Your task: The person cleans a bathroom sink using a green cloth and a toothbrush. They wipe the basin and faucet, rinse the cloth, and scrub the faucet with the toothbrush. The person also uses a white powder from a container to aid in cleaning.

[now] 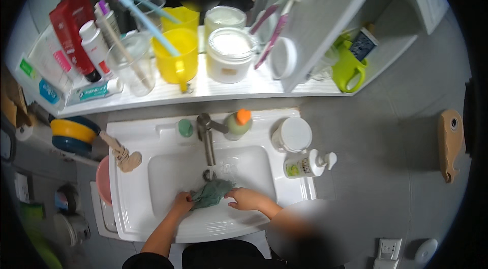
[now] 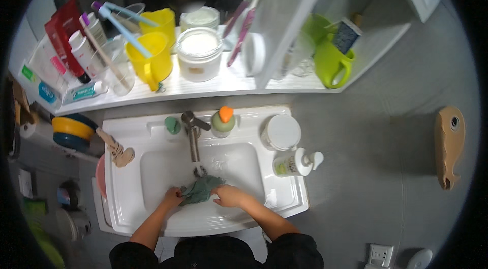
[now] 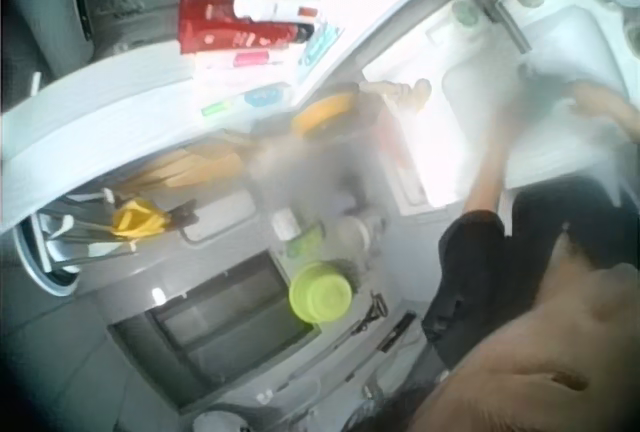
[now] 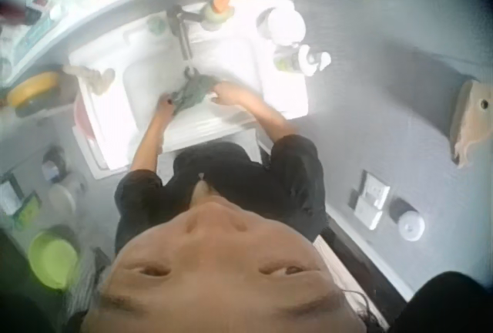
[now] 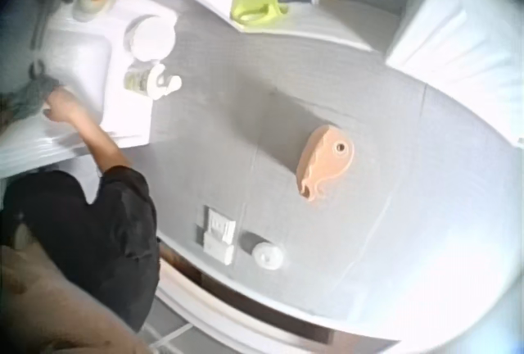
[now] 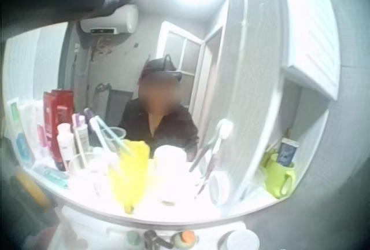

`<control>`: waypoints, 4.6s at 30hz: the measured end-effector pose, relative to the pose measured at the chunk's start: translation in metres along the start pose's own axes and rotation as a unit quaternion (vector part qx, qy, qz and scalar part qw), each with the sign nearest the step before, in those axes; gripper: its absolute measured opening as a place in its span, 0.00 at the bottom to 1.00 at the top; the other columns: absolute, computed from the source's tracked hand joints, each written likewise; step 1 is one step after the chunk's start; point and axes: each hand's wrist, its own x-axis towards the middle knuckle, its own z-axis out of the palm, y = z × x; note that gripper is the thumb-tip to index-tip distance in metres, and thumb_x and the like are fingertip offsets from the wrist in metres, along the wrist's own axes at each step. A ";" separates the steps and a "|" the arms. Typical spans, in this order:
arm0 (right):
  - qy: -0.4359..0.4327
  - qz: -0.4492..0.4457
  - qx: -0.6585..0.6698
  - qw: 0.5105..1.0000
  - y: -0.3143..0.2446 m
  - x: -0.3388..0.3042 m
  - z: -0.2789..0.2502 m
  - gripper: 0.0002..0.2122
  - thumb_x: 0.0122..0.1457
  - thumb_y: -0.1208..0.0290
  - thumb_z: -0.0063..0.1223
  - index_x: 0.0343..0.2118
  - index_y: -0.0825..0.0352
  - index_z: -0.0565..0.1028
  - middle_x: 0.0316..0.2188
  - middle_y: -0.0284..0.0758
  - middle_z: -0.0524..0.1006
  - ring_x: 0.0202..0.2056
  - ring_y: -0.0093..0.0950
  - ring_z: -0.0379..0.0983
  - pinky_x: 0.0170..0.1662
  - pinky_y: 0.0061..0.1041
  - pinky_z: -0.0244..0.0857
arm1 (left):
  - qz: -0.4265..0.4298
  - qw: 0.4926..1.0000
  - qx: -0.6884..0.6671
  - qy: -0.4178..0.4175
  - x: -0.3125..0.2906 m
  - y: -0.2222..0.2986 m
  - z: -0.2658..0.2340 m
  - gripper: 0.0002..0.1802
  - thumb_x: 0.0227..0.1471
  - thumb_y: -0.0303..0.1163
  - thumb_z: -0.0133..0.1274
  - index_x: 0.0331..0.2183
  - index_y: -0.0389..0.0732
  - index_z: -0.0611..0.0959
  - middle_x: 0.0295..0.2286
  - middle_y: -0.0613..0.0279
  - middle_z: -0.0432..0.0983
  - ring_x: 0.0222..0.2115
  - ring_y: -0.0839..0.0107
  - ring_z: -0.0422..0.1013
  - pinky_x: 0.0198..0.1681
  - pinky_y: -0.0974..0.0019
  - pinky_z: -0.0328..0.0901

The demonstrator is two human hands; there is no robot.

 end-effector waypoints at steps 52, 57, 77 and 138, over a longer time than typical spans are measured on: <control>0.553 -0.105 0.106 0.819 -0.121 -0.083 -0.384 0.12 0.47 0.75 0.53 0.35 0.75 0.73 0.19 0.40 0.76 0.21 0.26 0.76 0.32 0.24 0.68 | 0.016 0.972 -0.230 0.047 -0.106 -0.023 -0.016 0.08 0.48 0.26 0.51 0.34 0.36 0.77 0.28 0.63 0.75 0.29 0.76 0.69 0.34 0.73 0.65; 0.497 -0.090 0.122 0.855 -0.108 -0.073 -0.391 0.10 0.48 0.75 0.52 0.33 0.76 0.73 0.18 0.35 0.75 0.19 0.20 0.71 0.26 0.18 0.66 | 0.025 0.973 -0.225 0.054 -0.107 -0.020 -0.016 0.08 0.48 0.25 0.51 0.34 0.36 0.77 0.27 0.63 0.75 0.28 0.76 0.69 0.34 0.73 0.65; 0.762 -0.184 0.131 0.606 -0.120 -0.098 -0.371 0.08 0.50 0.72 0.55 0.28 0.73 0.74 0.19 0.37 0.75 0.22 0.20 0.72 0.29 0.18 0.66 | 0.042 0.975 -0.212 0.059 -0.110 -0.004 -0.017 0.08 0.48 0.26 0.51 0.34 0.36 0.77 0.27 0.64 0.75 0.28 0.77 0.69 0.33 0.73 0.65; 0.324 0.230 0.071 0.915 0.060 0.106 0.080 0.18 0.51 0.78 0.41 0.46 0.61 0.70 0.30 0.49 0.75 0.33 0.47 0.71 0.39 0.40 0.65 | 0.579 0.753 0.238 0.202 0.059 0.238 -0.194 0.22 0.43 0.25 0.53 0.44 0.41 0.74 0.40 0.58 0.70 0.46 0.58 0.63 0.53 0.55 0.53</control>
